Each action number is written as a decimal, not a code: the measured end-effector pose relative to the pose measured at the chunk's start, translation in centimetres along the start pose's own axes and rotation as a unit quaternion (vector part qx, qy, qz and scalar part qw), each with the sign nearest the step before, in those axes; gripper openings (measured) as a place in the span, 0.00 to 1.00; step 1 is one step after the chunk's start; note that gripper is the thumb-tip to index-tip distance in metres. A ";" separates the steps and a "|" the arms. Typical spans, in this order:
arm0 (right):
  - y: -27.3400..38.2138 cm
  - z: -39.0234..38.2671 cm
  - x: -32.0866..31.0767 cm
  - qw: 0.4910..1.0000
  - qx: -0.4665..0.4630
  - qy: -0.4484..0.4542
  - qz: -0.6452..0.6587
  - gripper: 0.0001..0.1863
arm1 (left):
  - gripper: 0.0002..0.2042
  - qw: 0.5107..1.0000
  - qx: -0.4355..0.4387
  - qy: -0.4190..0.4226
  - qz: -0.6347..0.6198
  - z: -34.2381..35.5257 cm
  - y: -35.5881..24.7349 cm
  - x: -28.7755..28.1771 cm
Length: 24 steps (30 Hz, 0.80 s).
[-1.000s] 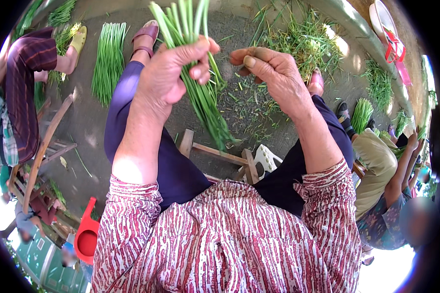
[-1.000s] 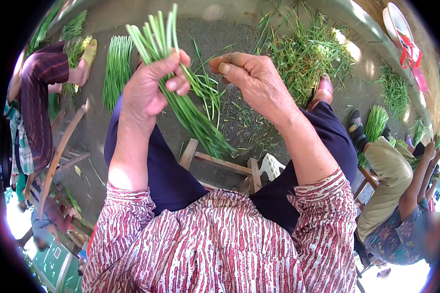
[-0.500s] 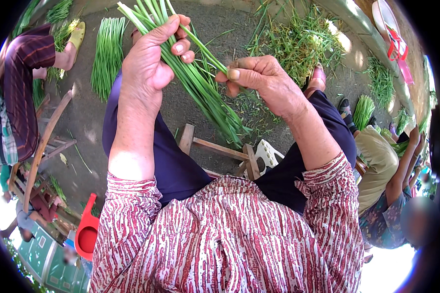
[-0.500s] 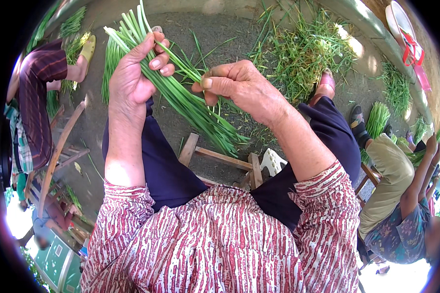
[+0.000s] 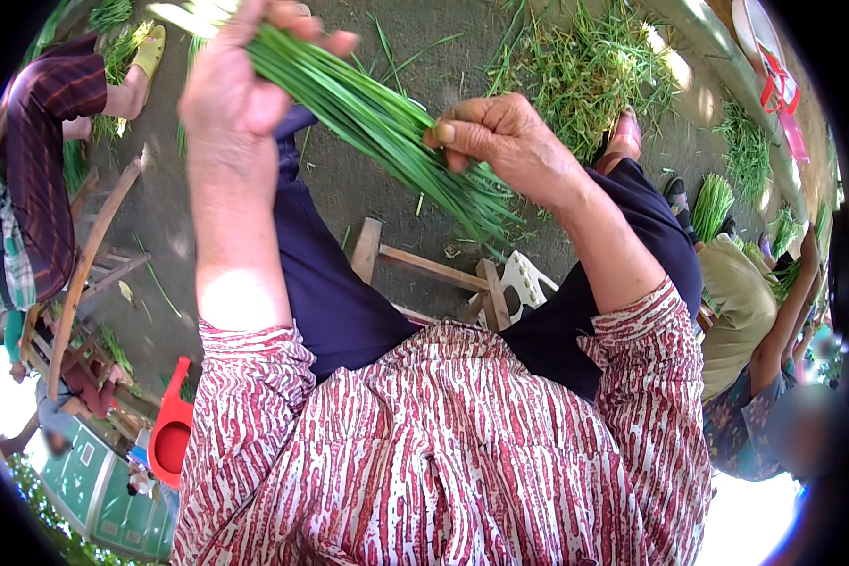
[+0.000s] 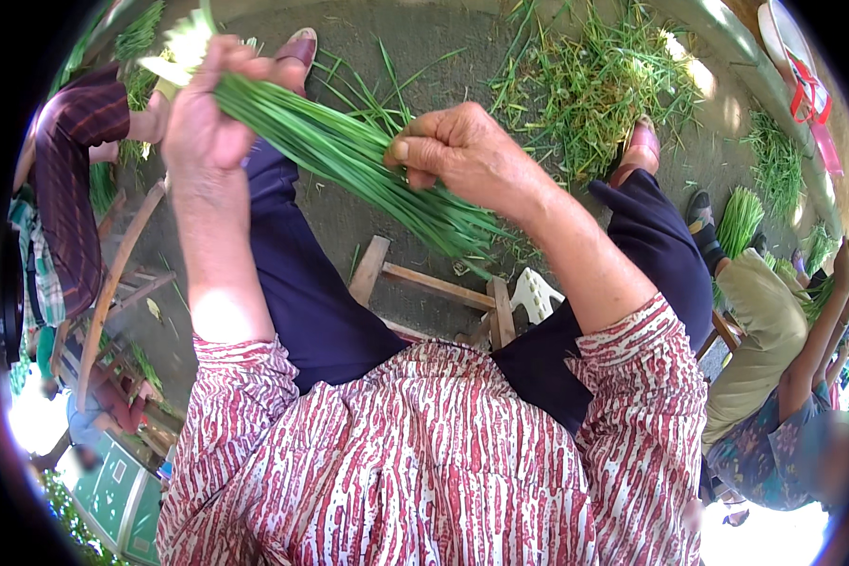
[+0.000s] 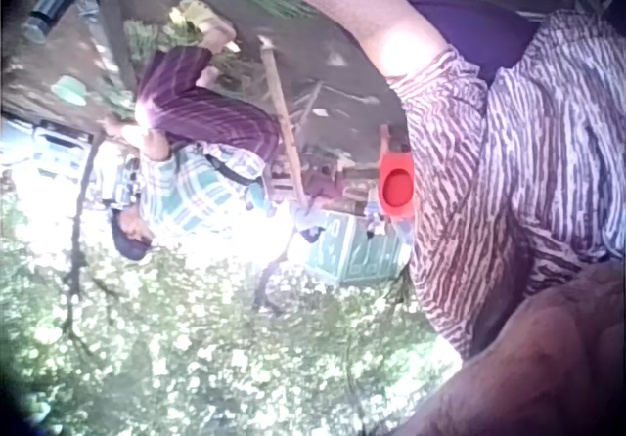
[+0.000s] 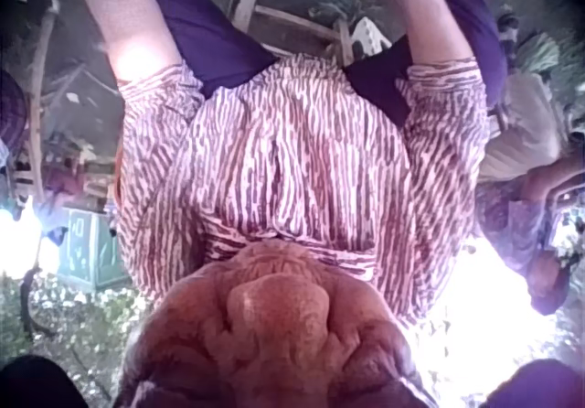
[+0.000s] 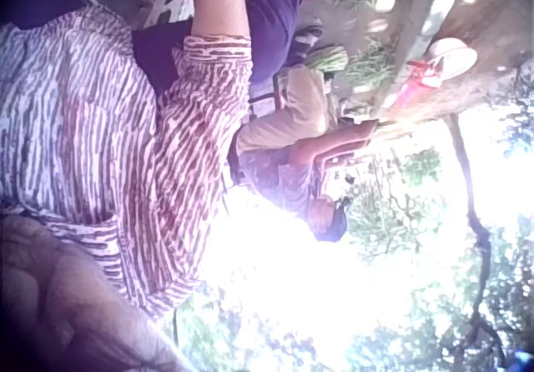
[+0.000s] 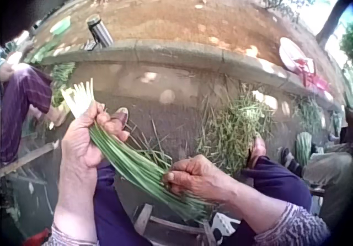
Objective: The person picks up green stalks from the ground, bunches them together, and removes outer layers or roots by hand.
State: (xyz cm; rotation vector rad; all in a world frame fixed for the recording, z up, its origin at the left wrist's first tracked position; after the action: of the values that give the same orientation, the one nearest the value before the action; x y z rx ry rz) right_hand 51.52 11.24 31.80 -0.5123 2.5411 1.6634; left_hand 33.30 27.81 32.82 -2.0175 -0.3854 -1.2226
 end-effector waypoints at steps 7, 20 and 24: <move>-7.8 1.3 -1.6 0.981 0.092 -0.017 -0.169 0.12 | 0.10 0.951 0.285 -0.105 0.062 -3.0 -7.8 -1.7; -23.1 1.5 13.3 0.883 0.180 0.093 -0.423 0.20 | 0.11 0.937 0.289 -0.093 0.173 -3.6 -7.6 0.8; -22.6 2.7 15.3 0.881 0.168 0.143 -0.420 0.21 | 0.11 0.928 0.274 -0.115 0.225 -6.0 -8.4 2.3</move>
State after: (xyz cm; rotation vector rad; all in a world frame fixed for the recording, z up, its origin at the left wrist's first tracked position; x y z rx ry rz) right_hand 43.68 1.80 7.24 -1.6102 2.1424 0.8565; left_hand 25.78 28.99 40.10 -1.6296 -0.3069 -0.5178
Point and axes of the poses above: each hand's wrist, its own z-axis towards the middle knuckle, its own x-axis out of the palm, y = z × x, the point moved 4 cm from there along z, towards the middle knuckle, and after that the axes turned 15 degrees about -z, right-handed, at the moved point
